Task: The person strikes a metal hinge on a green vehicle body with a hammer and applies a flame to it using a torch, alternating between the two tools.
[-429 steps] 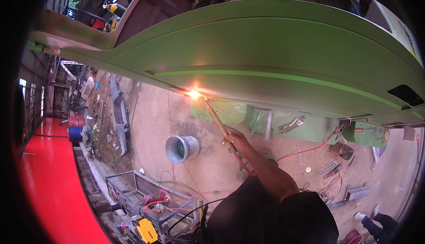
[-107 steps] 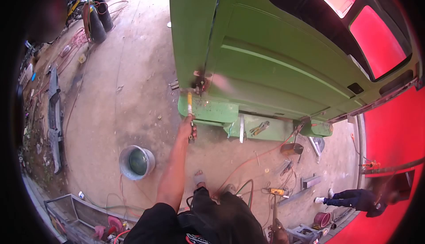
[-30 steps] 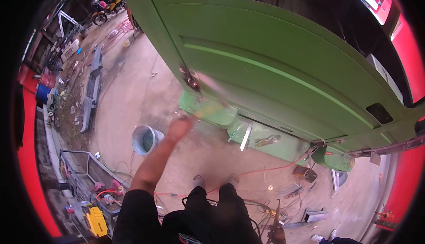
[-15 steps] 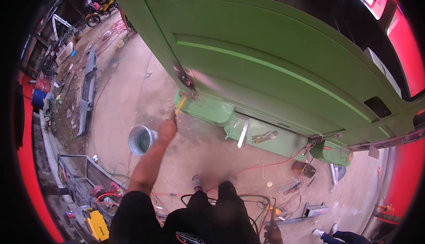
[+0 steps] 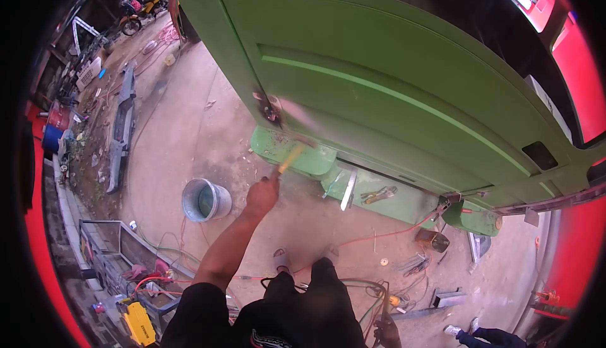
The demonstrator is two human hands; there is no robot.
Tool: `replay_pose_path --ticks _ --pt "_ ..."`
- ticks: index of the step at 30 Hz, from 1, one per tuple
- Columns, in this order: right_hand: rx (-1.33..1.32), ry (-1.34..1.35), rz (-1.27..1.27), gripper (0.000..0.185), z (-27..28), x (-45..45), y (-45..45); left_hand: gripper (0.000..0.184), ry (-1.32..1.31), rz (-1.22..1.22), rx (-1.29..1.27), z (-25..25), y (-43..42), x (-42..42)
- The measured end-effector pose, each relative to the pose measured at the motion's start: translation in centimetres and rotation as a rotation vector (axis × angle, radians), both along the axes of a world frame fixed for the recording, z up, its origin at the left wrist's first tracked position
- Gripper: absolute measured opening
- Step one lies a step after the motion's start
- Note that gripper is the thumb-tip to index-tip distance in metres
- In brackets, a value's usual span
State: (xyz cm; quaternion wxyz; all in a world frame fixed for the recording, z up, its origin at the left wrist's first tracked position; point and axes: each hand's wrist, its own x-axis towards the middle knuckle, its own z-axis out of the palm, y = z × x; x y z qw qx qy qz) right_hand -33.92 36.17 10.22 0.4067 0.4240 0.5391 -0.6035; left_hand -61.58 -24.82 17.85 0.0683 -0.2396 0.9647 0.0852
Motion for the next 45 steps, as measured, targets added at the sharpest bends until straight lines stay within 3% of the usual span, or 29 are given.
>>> replay_pose_path --ticks 2,4,5,7,9,10,12,13,14,15,16,18,19,21,22,25,28,32,35,36,39,42,43,44,45 --pt "0.048 -0.048 0.061 0.073 -0.2 0.2 0.1 0.054 0.009 -0.44 -0.026 2.1 1.5 0.2" --pt "0.026 -0.011 0.127 0.067 0.1 -0.6 -0.7 0.054 0.018 -0.546 -0.04 1.5 -0.7 -1.2" --pt "-0.054 -0.032 0.065 0.064 0.7 -1.4 -1.1 0.053 0.027 -0.476 -0.063 -2.2 -4.7 -1.7" --pt "-0.102 -0.028 -0.008 0.055 0.7 -0.5 -1.0 0.053 0.02 -0.42 -0.087 -3.1 -5.2 -1.3" --pt "-0.1 0.014 0.004 0.053 0.6 -0.5 -0.9 0.052 0.148 0.097 0.004 -3.1 -3.2 -0.9" --pt "-0.096 0.038 0.019 0.051 0.3 -0.3 -1.3 0.052 0.147 0.094 -0.007 -1.9 -2.1 -0.8" --pt "-0.146 0.014 0.014 0.054 0.3 -0.4 -0.9 0.052 0.023 -0.183 -0.011 0.9 1.2 -0.1" --pt "-0.172 -0.032 -0.003 0.052 0.6 -0.6 -0.8 0.052 0.011 -0.177 -0.012 1.9 2.0 0.0" --pt "-0.199 -0.076 -0.018 0.051 0.8 -1.1 -0.8 0.052 0.026 -0.366 -0.019 2.7 2.4 -0.1" --pt "-0.057 -0.093 0.015 0.025 4.9 -3.7 -4.3 0.053 0.052 -0.562 -0.027 3.1 2.4 -0.8" --pt "-0.055 -0.094 0.014 0.025 4.5 -3.9 -4.1 0.053 0.052 -0.563 -0.025 1.3 -0.2 -1.2" --pt "-0.053 -0.011 0.04 0.026 3.4 -3.3 -2.6 0.054 -0.038 -0.31 -0.063 -2.5 -6.2 -1.1" --pt "-0.121 0.003 0.028 0.029 2.9 -3.4 -1.8 0.054 -0.038 -0.317 -0.07 -3.5 -6.0 -0.8" --pt "-0.135 0.005 -0.024 0.03 2.6 -3.4 -1.2 0.054 0.098 0.123 -0.014 -2.1 -3.7 -0.4" --pt "-0.139 -0.015 -0.073 0.032 2.5 -2.9 -1.0 0.054 0.09 0.117 -0.02 -1.7 -2.8 -0.2" --pt "-0.154 -0.049 -0.066 0.044 1.4 -2.9 0.0 0.059 0.03 -0.28 -0.008 2.9 1.3 0.2" --pt "-0.083 0.037 0.03 0.052 -0.1 -3.8 0.1 0.058 0.065 -0.406 -0.018 3.0 1.3 -0.4" --pt "-0.153 0.185 0.114 0.065 0.4 -7.1 -1.7 0.056 -0.023 -0.241 -0.102 2.0 -3.3 -1.0" --pt "-0.174 0.329 0.224 0.065 1.3 -10.1 -4.3 0.051 0.114 0.086 -0.003 0.3 -4.2 -1.0" --pt "-0.15 0.385 0.317 0.063 2.1 -11.6 -5.7 0.051 0.109 0.085 -0.01 0.6 -2.8 -1.0" --pt "-0.169 0.354 0.387 0.064 4.2 -15.4 -8.7 0.049 0.0 -0.236 -0.036 4.0 0.5 -0.7" --pt "-0.162 0.32 0.431 0.063 6.7 -19.0 -11.4 0.051 -0.098 -0.245 -0.149 2.0 -3.6 -0.1" --pt "-0.162 0.386 0.462 0.062 6.7 -19.5 -11.6 0.05 -0.022 0.0 -0.099 -0.8 -6.3 0.7" --pt "-0.16 0.45 0.493 0.061 6.9 -19.8 -11.8 0.05 -0.026 -0.003 -0.095 -1.0 -5.7 1.4" --pt "-0.204 0.347 0.39 0.059 8.1 -20.7 -12.4 0.05 0.003 0.162 -0.013 -1.2 -4.7 2.3"
